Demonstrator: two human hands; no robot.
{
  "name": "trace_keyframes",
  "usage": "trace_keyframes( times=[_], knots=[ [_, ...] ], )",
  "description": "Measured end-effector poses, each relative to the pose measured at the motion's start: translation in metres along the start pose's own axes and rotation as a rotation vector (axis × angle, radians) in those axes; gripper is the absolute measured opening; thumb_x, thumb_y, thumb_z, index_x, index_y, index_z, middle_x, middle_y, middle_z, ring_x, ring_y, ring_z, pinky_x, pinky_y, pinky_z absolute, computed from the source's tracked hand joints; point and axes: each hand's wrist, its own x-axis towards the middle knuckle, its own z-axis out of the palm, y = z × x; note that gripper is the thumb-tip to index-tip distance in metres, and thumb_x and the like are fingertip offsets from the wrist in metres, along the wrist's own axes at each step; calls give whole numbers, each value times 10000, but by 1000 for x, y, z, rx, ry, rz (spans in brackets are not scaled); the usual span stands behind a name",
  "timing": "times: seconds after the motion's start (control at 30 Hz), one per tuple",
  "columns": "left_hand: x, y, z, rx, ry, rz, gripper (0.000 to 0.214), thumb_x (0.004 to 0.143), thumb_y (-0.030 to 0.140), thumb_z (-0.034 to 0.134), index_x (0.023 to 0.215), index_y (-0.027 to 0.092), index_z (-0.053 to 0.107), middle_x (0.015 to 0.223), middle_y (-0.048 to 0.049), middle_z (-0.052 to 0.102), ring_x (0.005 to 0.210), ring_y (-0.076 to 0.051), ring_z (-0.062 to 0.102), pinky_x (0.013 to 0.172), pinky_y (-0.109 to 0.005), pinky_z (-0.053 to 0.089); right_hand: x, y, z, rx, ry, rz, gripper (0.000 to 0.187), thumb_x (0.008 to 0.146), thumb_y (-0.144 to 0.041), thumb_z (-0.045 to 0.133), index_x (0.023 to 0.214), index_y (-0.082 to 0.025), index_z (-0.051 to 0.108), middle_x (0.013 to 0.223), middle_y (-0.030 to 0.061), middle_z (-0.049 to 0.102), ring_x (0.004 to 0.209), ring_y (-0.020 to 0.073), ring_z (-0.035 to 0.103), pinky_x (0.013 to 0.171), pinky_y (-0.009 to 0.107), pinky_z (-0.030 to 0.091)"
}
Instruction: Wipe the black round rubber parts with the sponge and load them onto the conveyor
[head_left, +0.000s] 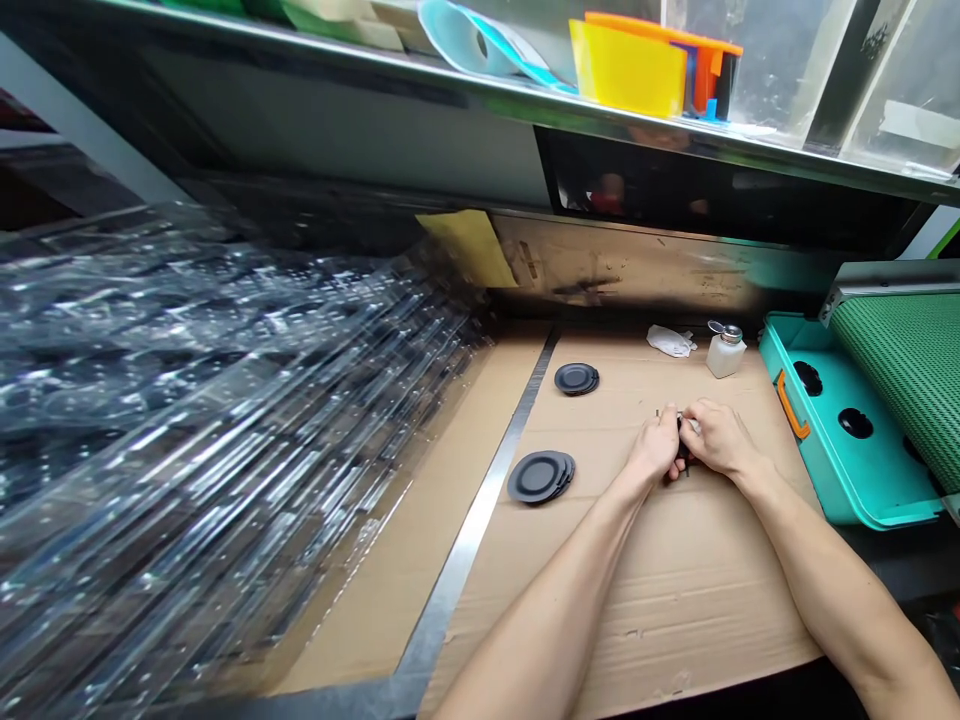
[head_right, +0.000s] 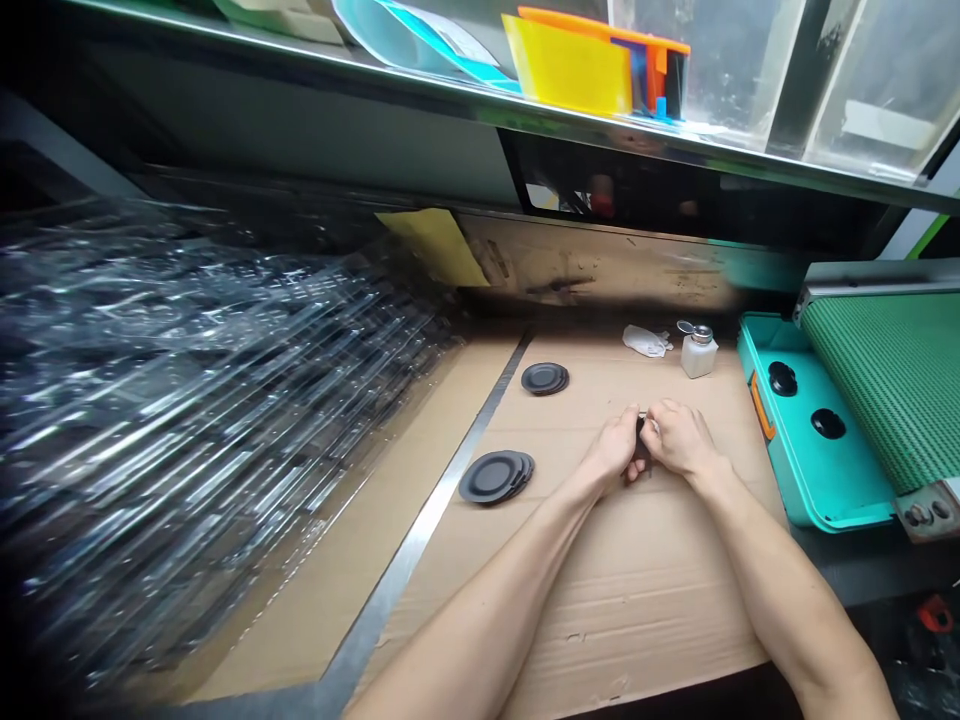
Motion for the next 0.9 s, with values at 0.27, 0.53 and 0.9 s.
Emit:
trace_keyframes(
  times=[0.27, 0.53, 0.9],
  knots=[
    [-2, 0, -1, 74, -26, 11, 719, 975, 607, 217, 590, 150, 618, 423, -58, 563, 306, -140, 492, 339, -243, 353, 1, 3, -2, 73, -21, -3, 125, 870, -179, 549, 803, -195, 653, 842, 38, 697, 737, 153, 591, 693, 244, 384],
    [-7, 2, -1, 61, -52, 31, 696, 974, 560, 217, 623, 131, 639, 510, -80, 623, 307, -117, 464, 327, -239, 328, 2, 4, -21, 348, -180, 39, 183, 824, -127, 517, 755, -190, 675, 594, -15, 676, 654, 128, 625, 685, 209, 413],
    [-2, 5, 0, -205, -46, -26, 566, 1005, 472, 287, 713, 121, 622, 530, -78, 614, 341, -124, 489, 309, -214, 357, 0, 7, -19, 183, -150, 174, 162, 812, -251, 571, 786, -233, 730, 664, 6, 720, 702, 168, 643, 642, 239, 389]
  ],
)
